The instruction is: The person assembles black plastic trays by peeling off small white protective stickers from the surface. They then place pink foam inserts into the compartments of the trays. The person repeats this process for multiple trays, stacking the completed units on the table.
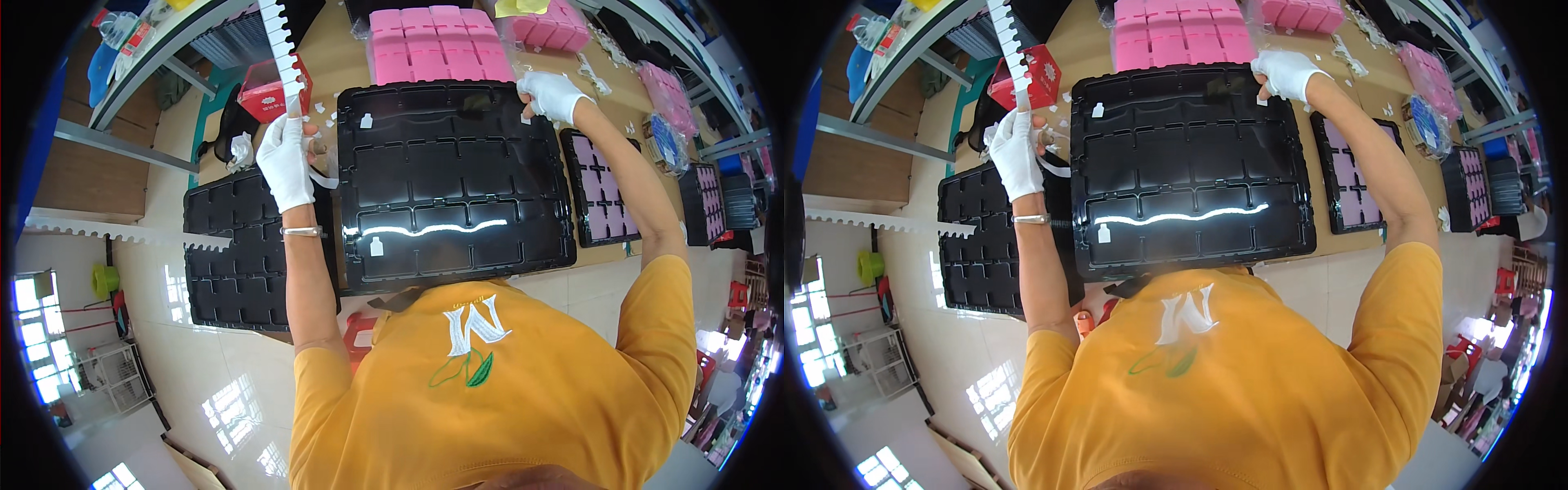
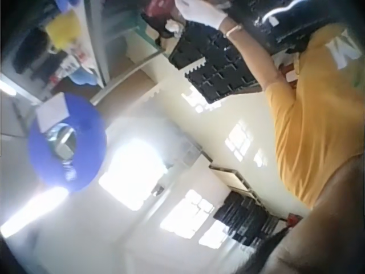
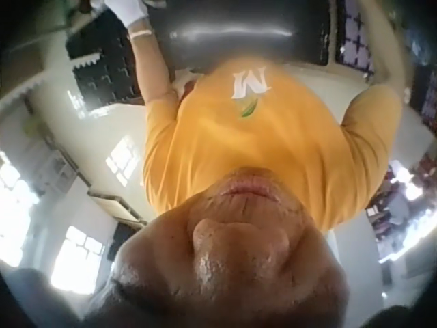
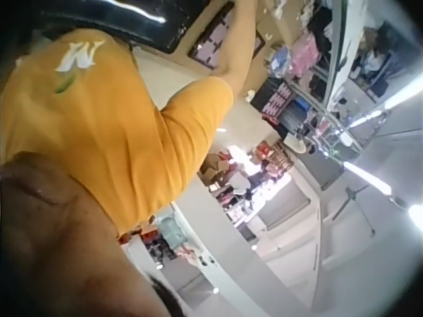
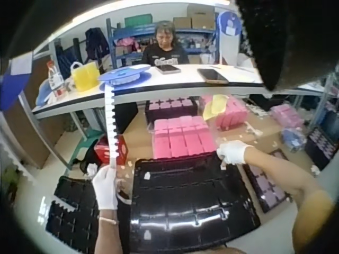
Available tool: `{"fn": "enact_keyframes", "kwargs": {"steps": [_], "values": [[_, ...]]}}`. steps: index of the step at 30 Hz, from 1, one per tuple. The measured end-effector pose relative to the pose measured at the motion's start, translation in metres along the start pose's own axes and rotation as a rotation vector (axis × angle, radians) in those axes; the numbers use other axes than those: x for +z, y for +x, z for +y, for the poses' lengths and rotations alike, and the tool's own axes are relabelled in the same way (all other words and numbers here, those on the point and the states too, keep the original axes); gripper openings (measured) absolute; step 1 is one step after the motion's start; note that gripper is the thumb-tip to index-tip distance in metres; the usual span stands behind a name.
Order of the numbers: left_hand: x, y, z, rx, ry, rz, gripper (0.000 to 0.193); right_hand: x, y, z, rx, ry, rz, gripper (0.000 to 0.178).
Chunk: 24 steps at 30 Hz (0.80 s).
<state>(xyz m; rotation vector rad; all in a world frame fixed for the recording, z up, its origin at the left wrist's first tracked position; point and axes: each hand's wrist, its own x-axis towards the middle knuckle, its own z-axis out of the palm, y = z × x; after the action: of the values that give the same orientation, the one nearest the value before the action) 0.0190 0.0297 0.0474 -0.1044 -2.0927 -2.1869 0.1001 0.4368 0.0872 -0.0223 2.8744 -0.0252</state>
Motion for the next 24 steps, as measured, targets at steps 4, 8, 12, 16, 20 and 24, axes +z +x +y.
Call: {"fn": "enact_keyframes", "kwargs": {"steps": [4,8,12,16,20,24], "values": [[0.008,-0.005,0.001,-0.005,0.01,-0.032,0.021,-0.003,0.024,-0.04,-0.048,0.103,0.252,0.014],[0.019,-0.017,0.017,-0.102,-0.107,-0.031,0.017,-0.003,0.066,-0.115,-0.513,0.664,0.567,0.024],[0.018,-0.018,0.008,-0.019,-0.043,-0.005,0.016,-0.014,0.112,-0.196,-0.453,1.12,0.367,0.032],[0.017,-0.018,0.004,0.034,-0.034,0.007,0.015,-0.028,0.119,-0.228,-0.369,1.183,0.292,0.033],[0.014,-0.006,-0.023,0.427,0.463,0.166,0.015,-0.034,0.119,-0.235,-0.28,1.304,0.195,0.026],[0.004,0.003,-0.031,0.66,0.879,0.319,0.017,-0.044,0.104,-0.235,-0.207,1.473,0.02,0.022]]}}
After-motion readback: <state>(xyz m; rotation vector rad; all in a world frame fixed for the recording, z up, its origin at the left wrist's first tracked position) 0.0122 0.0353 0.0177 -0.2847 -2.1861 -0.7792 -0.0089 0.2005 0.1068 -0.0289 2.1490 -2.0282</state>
